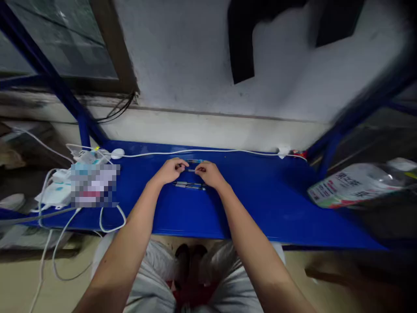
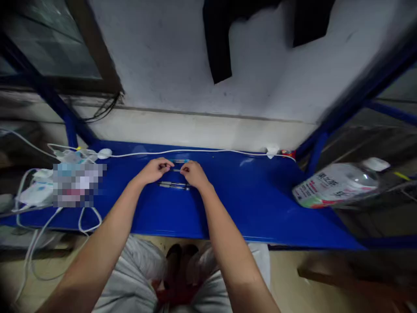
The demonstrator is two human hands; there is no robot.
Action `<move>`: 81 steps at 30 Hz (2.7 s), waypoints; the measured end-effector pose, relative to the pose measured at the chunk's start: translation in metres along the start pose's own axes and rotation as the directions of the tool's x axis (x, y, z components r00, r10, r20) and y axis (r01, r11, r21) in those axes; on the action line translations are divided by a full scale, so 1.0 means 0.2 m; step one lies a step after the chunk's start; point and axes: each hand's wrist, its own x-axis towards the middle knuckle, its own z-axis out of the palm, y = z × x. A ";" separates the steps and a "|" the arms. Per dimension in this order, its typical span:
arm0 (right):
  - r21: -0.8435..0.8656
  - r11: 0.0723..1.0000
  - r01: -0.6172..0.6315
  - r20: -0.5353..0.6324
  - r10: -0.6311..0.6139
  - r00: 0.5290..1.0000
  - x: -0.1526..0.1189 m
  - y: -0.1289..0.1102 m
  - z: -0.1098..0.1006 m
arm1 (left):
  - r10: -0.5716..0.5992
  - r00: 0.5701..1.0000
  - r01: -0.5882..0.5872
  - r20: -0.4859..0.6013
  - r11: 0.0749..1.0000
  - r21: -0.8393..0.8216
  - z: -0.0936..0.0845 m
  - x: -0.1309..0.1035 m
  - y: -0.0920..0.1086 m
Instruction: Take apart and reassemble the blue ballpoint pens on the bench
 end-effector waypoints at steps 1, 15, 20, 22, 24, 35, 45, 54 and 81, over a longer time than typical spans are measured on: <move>-0.006 1.000 0.003 -0.006 -0.003 1.000 0.00 0.00 0.00 | -0.033 0.998 0.030 -0.045 0.998 -0.064 0.00 0.01 0.00; 0.280 0.960 0.022 -0.121 0.012 0.993 0.01 -0.04 0.05 | -0.266 0.899 -0.148 -0.349 0.565 -0.812 0.10 0.06 0.05; 0.367 0.930 -0.021 -0.106 0.064 0.992 0.01 -0.04 0.07 | -0.312 0.909 -0.059 -0.277 0.561 -0.826 0.11 0.05 0.06; 0.382 0.923 -0.043 -0.101 0.087 0.991 0.01 -0.03 0.07 | -0.313 0.911 -0.048 -0.269 0.568 -0.822 0.11 0.05 0.06; 0.391 0.918 -0.058 -0.096 0.104 0.990 0.02 -0.03 0.06 | -0.305 0.911 -0.053 -0.277 0.582 -0.812 0.12 0.05 0.07; 0.398 0.915 -0.058 -0.085 0.100 0.991 0.02 -0.02 0.07 | -0.242 0.897 -0.124 -0.371 0.667 -0.735 0.17 0.07 0.06; 0.316 0.948 -0.048 -0.155 0.101 0.983 0.00 -0.05 0.10 | -0.172 0.889 -0.190 -0.424 0.704 -0.685 0.22 0.06 0.13; 0.249 0.968 -0.016 -0.173 0.061 0.983 -0.01 -0.09 0.11 | -0.183 0.903 -0.184 -0.388 0.651 -0.736 0.24 0.06 0.15; 0.196 0.981 -0.002 -0.141 0.031 0.989 -0.01 -0.10 0.13 | -0.150 0.910 -0.190 -0.388 0.679 -0.709 0.27 0.06 0.17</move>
